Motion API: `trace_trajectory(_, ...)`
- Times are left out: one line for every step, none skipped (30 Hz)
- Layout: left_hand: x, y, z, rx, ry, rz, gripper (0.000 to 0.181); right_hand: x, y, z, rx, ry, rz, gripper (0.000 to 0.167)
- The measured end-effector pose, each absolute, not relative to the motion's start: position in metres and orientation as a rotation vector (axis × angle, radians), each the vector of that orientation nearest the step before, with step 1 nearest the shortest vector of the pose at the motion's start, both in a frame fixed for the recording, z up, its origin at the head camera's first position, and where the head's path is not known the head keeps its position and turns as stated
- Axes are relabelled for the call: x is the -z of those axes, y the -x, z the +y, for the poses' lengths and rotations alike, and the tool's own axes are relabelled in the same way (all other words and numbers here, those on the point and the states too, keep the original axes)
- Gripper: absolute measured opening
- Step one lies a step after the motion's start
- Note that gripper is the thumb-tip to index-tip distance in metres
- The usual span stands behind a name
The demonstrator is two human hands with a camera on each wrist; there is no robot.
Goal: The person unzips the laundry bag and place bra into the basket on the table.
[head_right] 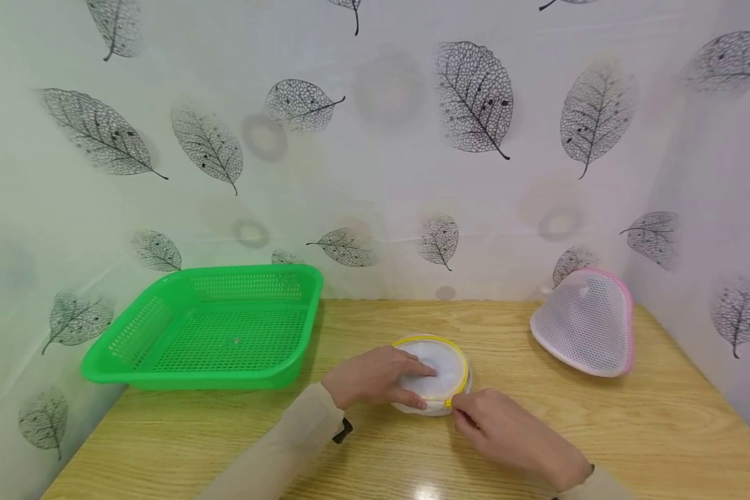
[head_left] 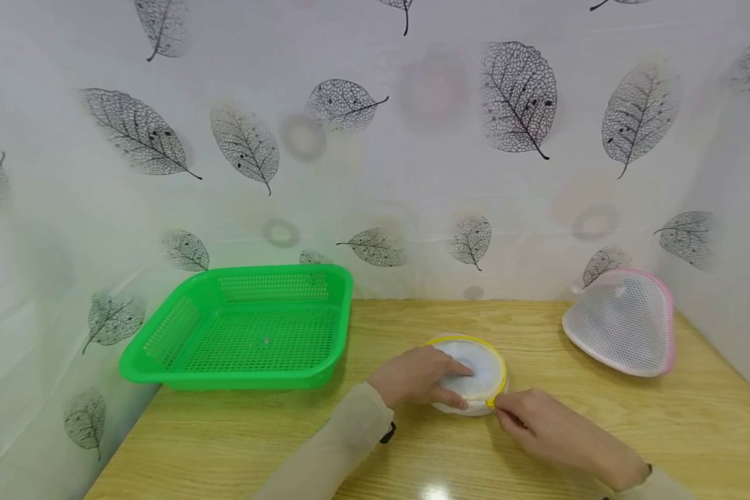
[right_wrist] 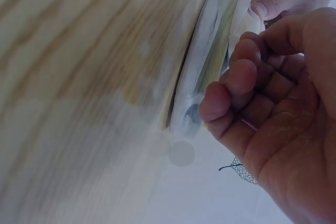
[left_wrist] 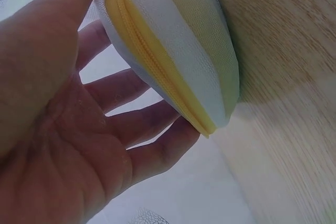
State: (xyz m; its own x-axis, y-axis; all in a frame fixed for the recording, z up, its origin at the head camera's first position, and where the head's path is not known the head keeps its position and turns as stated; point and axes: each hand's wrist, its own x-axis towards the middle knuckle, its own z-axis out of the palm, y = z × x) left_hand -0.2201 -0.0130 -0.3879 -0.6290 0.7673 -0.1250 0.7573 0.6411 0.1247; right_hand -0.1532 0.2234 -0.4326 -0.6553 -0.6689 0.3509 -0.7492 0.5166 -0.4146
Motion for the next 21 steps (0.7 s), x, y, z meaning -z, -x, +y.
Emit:
trace_trajectory(0.388,0.22,-0.013,-0.091,-1.256,2.694,0.054,0.433,0.153,0.223,-0.812,-1.232,-2.593,0.034)
trace_trajectory(0.387,0.219,-0.013,-0.085,-1.253,2.694,0.054,0.434,0.154,0.222,-0.797,-1.242,-2.577,0.034)
trace_trajectory(0.387,0.219,-0.012,-0.079,-1.247,2.693,0.054,0.435,0.154,0.222,-0.781,-1.239,-2.573,0.034)
trace_trajectory(0.387,0.219,-0.012,-0.075,-1.241,2.689,0.055,0.436,0.154,0.221,-0.765,-1.238,-2.566,0.034)
trace_trajectory(0.387,0.219,-0.012,-0.071,-1.24,2.683,0.055,0.436,0.155,0.221,-0.753,-1.239,-2.558,0.035)
trace_trajectory(0.388,0.219,-0.012,-0.068,-1.235,2.675,0.055,0.437,0.155,0.221,-0.732,-1.24,-2.547,0.034)
trace_trajectory(0.389,0.219,-0.012,-0.067,-1.236,2.665,0.056,0.438,0.155,0.221,-0.716,-1.239,-2.544,0.034)
trace_trajectory(0.389,0.22,-0.012,-0.075,-1.239,2.653,0.056,0.438,0.154,0.22,-0.706,-1.24,-2.55,0.034)
trace_trajectory(0.39,0.221,-0.013,-0.095,-1.242,2.64,0.056,0.438,0.154,0.22,-0.701,-1.237,-2.563,0.033)
trace_trajectory(0.391,0.222,-0.013,-0.115,-1.25,2.629,0.055,0.438,0.154,0.22,-0.697,-1.24,-2.569,0.033)
trace_trajectory(0.392,0.224,-0.014,-0.121,-1.268,2.618,0.054,0.438,0.153,0.22,-0.696,-1.242,-2.584,0.032)
trace_trajectory(0.392,0.226,-0.014,-0.127,-1.277,2.609,0.053,0.436,0.153,0.221,-0.709,-1.239,-2.623,0.03)
trace_trajectory(0.392,0.229,-0.015,-0.136,-1.291,2.601,0.051,0.435,0.153,0.222,-0.725,-1.23,-2.664,0.028)
trace_trajectory(0.392,0.231,-0.015,-0.143,-1.301,2.597,0.05,0.434,0.153,0.223,-0.742,-1.218,-2.711,0.027)
trace_trajectory(0.391,0.233,-0.016,-0.152,-1.305,2.596,0.049,0.433,0.153,0.226,-0.755,-1.201,-2.759,0.027)
trace_trajectory(0.39,0.235,-0.017,-0.155,-1.305,2.601,0.048,0.431,0.153,0.229,-0.767,-1.184,-2.797,0.027)
trace_trajectory(0.389,0.236,-0.018,-0.153,-1.31,2.608,0.048,0.43,0.154,0.232,-0.771,-1.163,-2.828,0.028)
trace_trajectory(0.388,0.237,-0.019,-0.147,-1.314,2.621,0.049,0.429,0.155,0.236,-0.773,-1.136,-2.858,0.028)
trace_trajectory(0.387,0.238,-0.019,-0.144,-1.321,2.637,0.049,0.428,0.156,0.239,-0.755,-1.115,-2.868,0.03)
trace_trajectory(0.386,0.238,-0.02,-0.138,-1.317,2.662,0.049,0.427,0.157,0.243,-0.735,-1.097,-2.869,0.03)
trace_trajectory(0.385,0.238,-0.022,-0.141,-1.308,2.685,0.048,0.426,0.159,0.246,-0.713,-1.079,-2.856,0.03)
